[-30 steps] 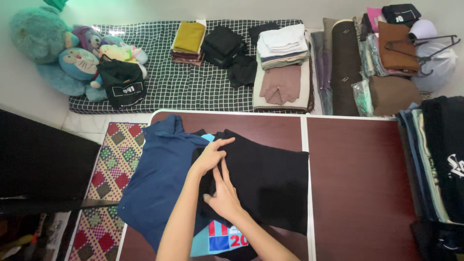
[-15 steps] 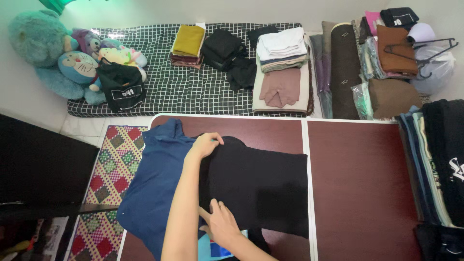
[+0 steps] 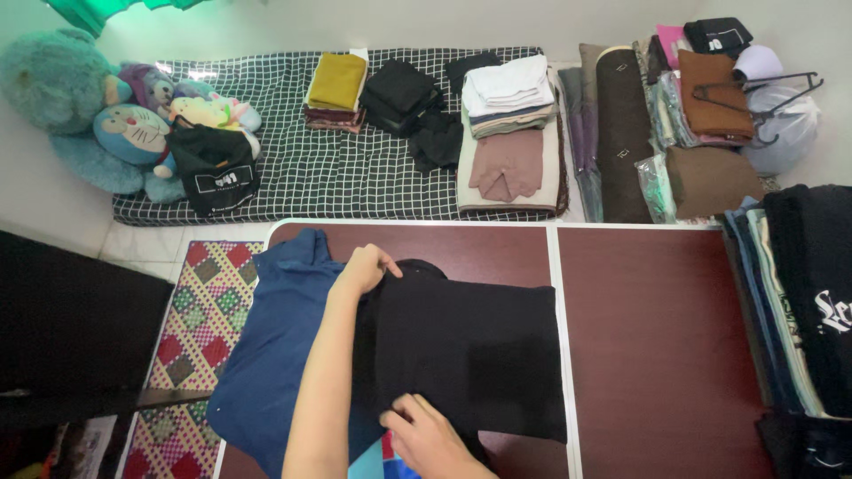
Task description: The person picks up and unfolds several shirts one by one on a table, then folds each shirt and places it on a stack.
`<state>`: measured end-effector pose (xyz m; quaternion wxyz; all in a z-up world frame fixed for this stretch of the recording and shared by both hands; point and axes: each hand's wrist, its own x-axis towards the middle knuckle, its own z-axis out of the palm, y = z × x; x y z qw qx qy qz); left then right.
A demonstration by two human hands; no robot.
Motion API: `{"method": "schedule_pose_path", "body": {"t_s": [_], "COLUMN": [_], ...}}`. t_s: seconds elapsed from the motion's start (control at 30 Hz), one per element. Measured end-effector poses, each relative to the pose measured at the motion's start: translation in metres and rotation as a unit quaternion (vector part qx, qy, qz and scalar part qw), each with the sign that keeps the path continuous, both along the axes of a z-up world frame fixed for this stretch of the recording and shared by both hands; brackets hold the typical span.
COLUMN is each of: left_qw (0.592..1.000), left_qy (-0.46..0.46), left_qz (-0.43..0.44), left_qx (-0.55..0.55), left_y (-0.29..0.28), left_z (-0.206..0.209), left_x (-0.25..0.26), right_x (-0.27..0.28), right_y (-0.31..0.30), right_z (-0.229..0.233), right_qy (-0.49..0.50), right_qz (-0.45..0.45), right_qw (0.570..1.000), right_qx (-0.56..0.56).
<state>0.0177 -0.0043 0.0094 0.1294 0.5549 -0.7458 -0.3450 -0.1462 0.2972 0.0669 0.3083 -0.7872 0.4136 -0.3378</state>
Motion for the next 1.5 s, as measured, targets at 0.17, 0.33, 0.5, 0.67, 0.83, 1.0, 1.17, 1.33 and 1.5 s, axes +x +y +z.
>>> {"method": "schedule_pose_path", "body": {"t_s": [0.17,0.33,0.5,0.67,0.83,1.0,1.17,1.33,1.5], "left_qw": [1.0,0.998,0.958,0.917,0.905,0.89,0.852,0.949,0.971], "left_qy": [0.024,0.057,0.258,0.389,0.416,0.44,0.455,0.222,0.14], "left_qz": [0.006,-0.012,-0.091,-0.088,-0.076,-0.012,0.114,0.181,0.189], "left_qx": [-0.02,-0.023,-0.081,0.026,0.056,0.118,0.235,0.129,0.052], "left_y": [0.014,0.043,0.085,0.148,0.216,0.246,0.191,0.162,0.248], "left_z": [0.022,0.086,0.169,0.214,0.233,0.236,0.179,-0.011,-0.086], "left_x": [0.011,0.008,-0.009,-0.042,-0.068,-0.1,-0.18,-0.229,-0.231], "right_x": [-0.051,-0.112,-0.194,-0.25,-0.29,-0.336,-0.391,-0.435,-0.424], "right_y": [0.007,0.015,0.034,0.062,0.101,0.118,0.041,-0.011,0.056], "right_z": [0.033,0.052,0.083,0.114,0.145,0.173,0.12,-0.024,-0.118], "right_qy": [-0.02,-0.006,0.017,-0.125,-0.304,-0.304,-0.36,-0.128,0.011], "right_qz": [0.013,-0.101,-0.225,-0.335,-0.379,-0.402,-0.463,-0.497,-0.532], "right_qw": [0.999,0.993,0.97,0.929,0.868,0.86,0.804,0.852,0.843], "right_qx": [-0.028,-0.059,-0.092,-0.096,-0.102,-0.082,0.096,0.108,0.077]}}
